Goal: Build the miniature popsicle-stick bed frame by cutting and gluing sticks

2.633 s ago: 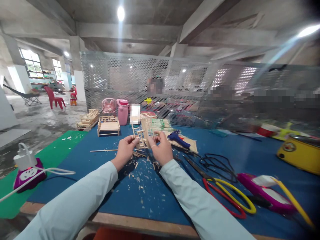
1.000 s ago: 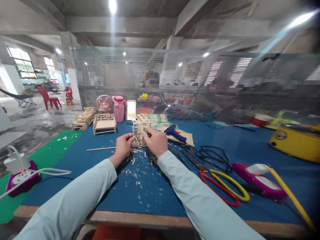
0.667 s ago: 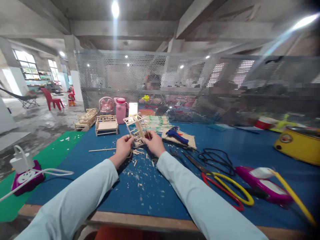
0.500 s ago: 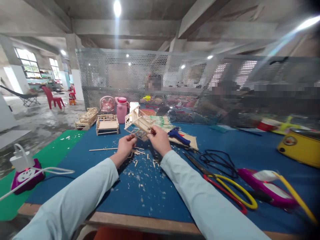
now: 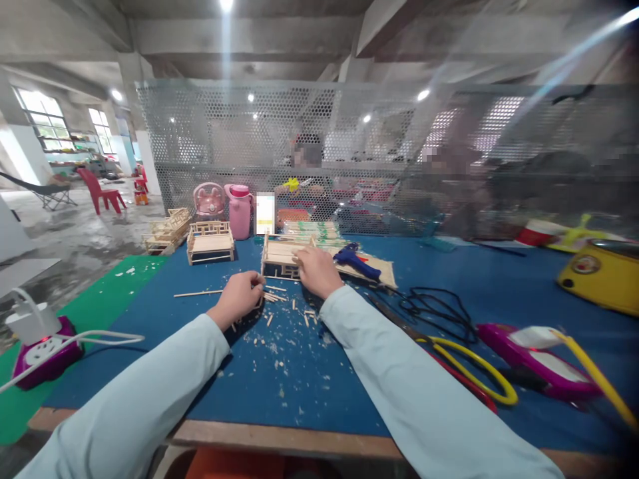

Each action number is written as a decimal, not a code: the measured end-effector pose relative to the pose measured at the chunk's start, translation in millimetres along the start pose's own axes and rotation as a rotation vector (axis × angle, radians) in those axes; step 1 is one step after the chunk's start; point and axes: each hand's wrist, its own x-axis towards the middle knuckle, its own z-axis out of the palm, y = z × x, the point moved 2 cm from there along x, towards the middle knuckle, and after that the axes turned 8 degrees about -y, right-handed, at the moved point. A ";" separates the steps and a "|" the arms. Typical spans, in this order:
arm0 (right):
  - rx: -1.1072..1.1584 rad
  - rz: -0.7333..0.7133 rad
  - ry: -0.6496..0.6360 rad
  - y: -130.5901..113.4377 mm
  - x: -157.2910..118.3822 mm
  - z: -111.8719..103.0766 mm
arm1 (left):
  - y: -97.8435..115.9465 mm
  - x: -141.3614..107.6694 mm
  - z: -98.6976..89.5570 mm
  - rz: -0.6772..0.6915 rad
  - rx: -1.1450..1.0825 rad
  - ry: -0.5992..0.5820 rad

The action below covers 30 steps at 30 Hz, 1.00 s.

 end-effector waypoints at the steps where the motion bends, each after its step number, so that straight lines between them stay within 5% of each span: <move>1: 0.010 -0.007 0.013 -1.8 -1.8 0.1 | -0.2 0.0 -0.5 -0.007 0.005 0.021; 7: 0.068 0.018 0.279 -2.8 -14.1 -17.7 | -9.9 1.5 -13.5 -0.063 0.016 0.115; 13: 0.334 0.306 0.848 18.0 -38.9 -57.2 | -36.7 9.0 -36.3 -0.080 0.060 0.171; 15: 0.447 0.269 0.747 20.9 -43.3 -56.1 | -44.0 10.3 -37.3 -0.015 0.070 0.072; 19: 0.392 0.065 0.101 12.3 -38.6 -26.1 | -48.5 8.2 -33.4 0.214 0.109 -0.169; 21: 0.312 0.037 -0.087 5.4 -33.1 -9.6 | -46.6 7.0 -32.7 0.269 0.163 -0.219; 26: 0.150 0.019 -0.293 -13.7 -16.8 11.6 | -42.5 6.6 -35.0 0.160 0.259 -0.278; 30: 0.124 -0.069 -0.332 -22.6 -14.7 15.2 | -48.2 3.2 -39.0 0.118 0.305 -0.254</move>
